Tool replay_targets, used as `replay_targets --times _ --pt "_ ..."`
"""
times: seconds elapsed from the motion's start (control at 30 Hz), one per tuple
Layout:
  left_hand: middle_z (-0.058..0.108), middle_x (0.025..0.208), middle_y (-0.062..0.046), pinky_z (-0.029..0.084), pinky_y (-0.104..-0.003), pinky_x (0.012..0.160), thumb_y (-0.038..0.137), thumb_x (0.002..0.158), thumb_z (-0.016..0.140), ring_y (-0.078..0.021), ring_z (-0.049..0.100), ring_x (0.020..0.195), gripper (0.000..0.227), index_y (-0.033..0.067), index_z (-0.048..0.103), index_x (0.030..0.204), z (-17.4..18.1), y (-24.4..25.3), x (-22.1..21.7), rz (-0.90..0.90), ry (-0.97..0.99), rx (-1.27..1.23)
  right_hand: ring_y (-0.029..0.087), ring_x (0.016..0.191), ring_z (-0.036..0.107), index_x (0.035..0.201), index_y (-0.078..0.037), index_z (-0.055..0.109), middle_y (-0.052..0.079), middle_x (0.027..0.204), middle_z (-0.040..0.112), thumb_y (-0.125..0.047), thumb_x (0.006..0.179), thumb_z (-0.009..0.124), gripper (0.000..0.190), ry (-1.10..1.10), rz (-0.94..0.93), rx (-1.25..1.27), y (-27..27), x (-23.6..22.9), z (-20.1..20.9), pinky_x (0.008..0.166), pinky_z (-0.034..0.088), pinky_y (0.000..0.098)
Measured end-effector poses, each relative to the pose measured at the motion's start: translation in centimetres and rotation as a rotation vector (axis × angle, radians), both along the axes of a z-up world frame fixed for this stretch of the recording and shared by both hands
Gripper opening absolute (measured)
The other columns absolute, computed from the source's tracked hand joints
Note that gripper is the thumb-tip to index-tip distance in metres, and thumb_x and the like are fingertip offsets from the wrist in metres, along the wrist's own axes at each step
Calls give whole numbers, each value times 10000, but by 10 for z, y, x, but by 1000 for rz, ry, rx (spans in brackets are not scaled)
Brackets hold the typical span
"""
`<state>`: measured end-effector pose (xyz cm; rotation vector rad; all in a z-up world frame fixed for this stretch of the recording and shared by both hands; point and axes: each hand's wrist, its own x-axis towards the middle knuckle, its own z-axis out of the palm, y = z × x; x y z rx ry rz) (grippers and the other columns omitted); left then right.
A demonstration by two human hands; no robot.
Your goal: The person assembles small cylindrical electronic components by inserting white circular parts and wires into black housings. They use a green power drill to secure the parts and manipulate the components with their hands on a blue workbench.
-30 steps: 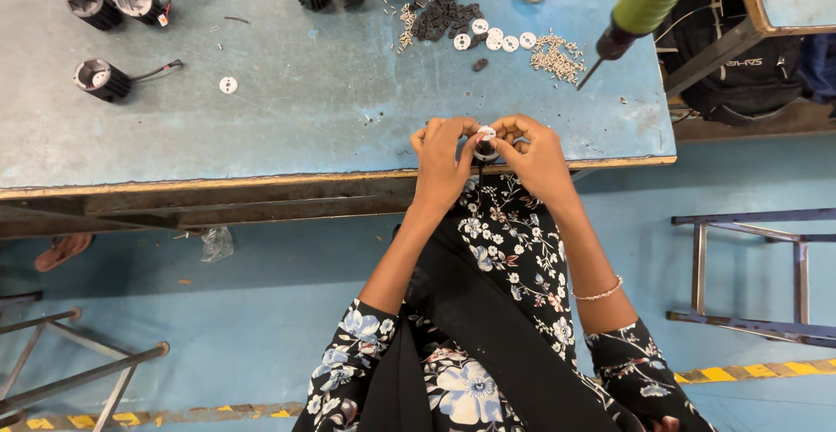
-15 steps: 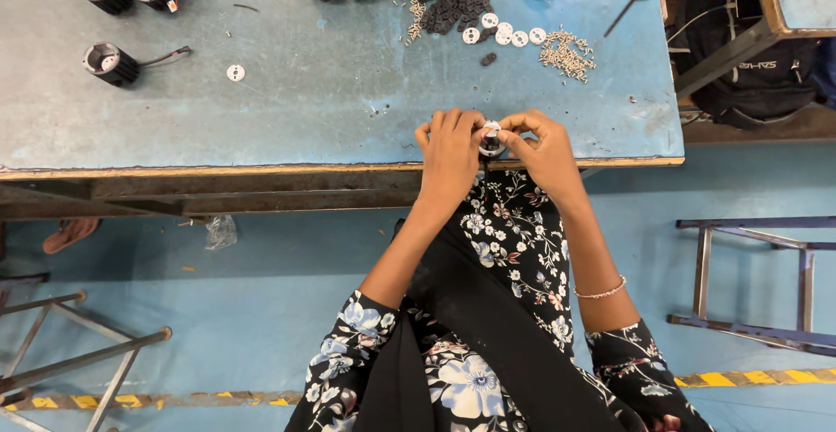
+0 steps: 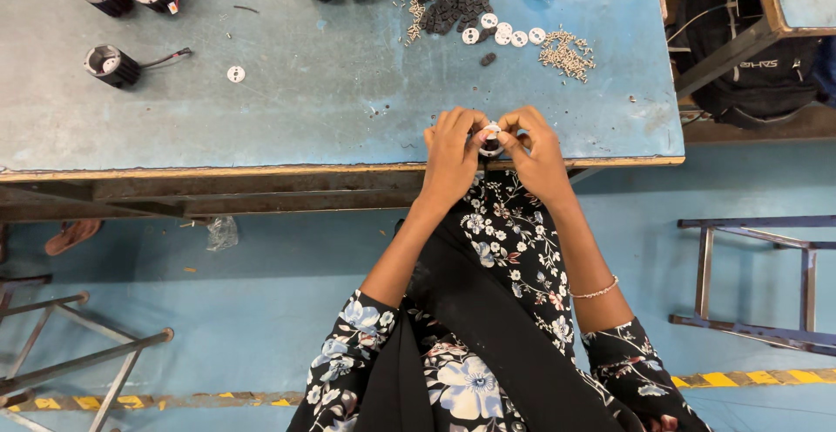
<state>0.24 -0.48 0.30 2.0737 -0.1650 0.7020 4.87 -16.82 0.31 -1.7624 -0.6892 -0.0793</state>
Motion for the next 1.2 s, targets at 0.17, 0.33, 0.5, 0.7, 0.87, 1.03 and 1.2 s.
replay_targets --times 0.17,0.33,0.5,0.7,0.87,1.03,1.2 --pt "664 1028 10 340 -391 942 200 999 644 -217 570 1022 110 126 651 1080 -1 -1 -1 30 -8 28 157 892 590 1060 12 615 69 1038 596 -55 1036 635 74 -75 -64 -16 4 -9 6 791 509 298" --pt "751 949 3 395 -360 949 152 921 731 -153 639 990 271 120 633 1172 -7 10 0 -74 95 -196 257 922 586 1077 4 615 129 1054 636 -8 1045 611 35 -359 -148 -53 4 -14 -1 817 500 353" --pt "777 990 -34 513 -292 957 109 941 734 -87 682 996 460 46 539 1353 -13 23 10 -406 229 -759 303 963 603 1131 5 673 150 1065 640 121 949 611 225 -555 -194 -74 5 -15 -12 832 511 380" --pt "760 959 -75 503 -286 947 67 886 779 -96 674 956 532 31 499 1337 -11 21 8 -338 340 -839 303 977 608 1125 -5 687 140 1078 666 134 922 644 250 -606 -191 -91 5 -19 -11 855 506 377" --pt "785 936 -26 393 -277 700 101 867 783 -87 531 743 495 62 502 1272 -9 17 8 -221 295 -691 153 1007 623 1173 8 638 75 1131 670 18 989 638 184 -60 -59 163 2 -18 -7 885 515 292" --pt "796 951 8 386 -275 706 140 919 779 -80 621 831 424 87 502 1236 -13 8 5 -125 95 -422 101 988 611 1162 29 647 54 1116 671 -53 1015 676 170 135 42 207 -3 -5 -8 866 518 269" --pt "778 957 -3 445 -309 842 152 901 768 -140 649 970 358 86 608 1215 -13 8 5 -91 18 -318 81 960 630 1129 31 648 45 1077 673 -72 1027 663 145 234 52 259 -1 2 -12 843 529 233"
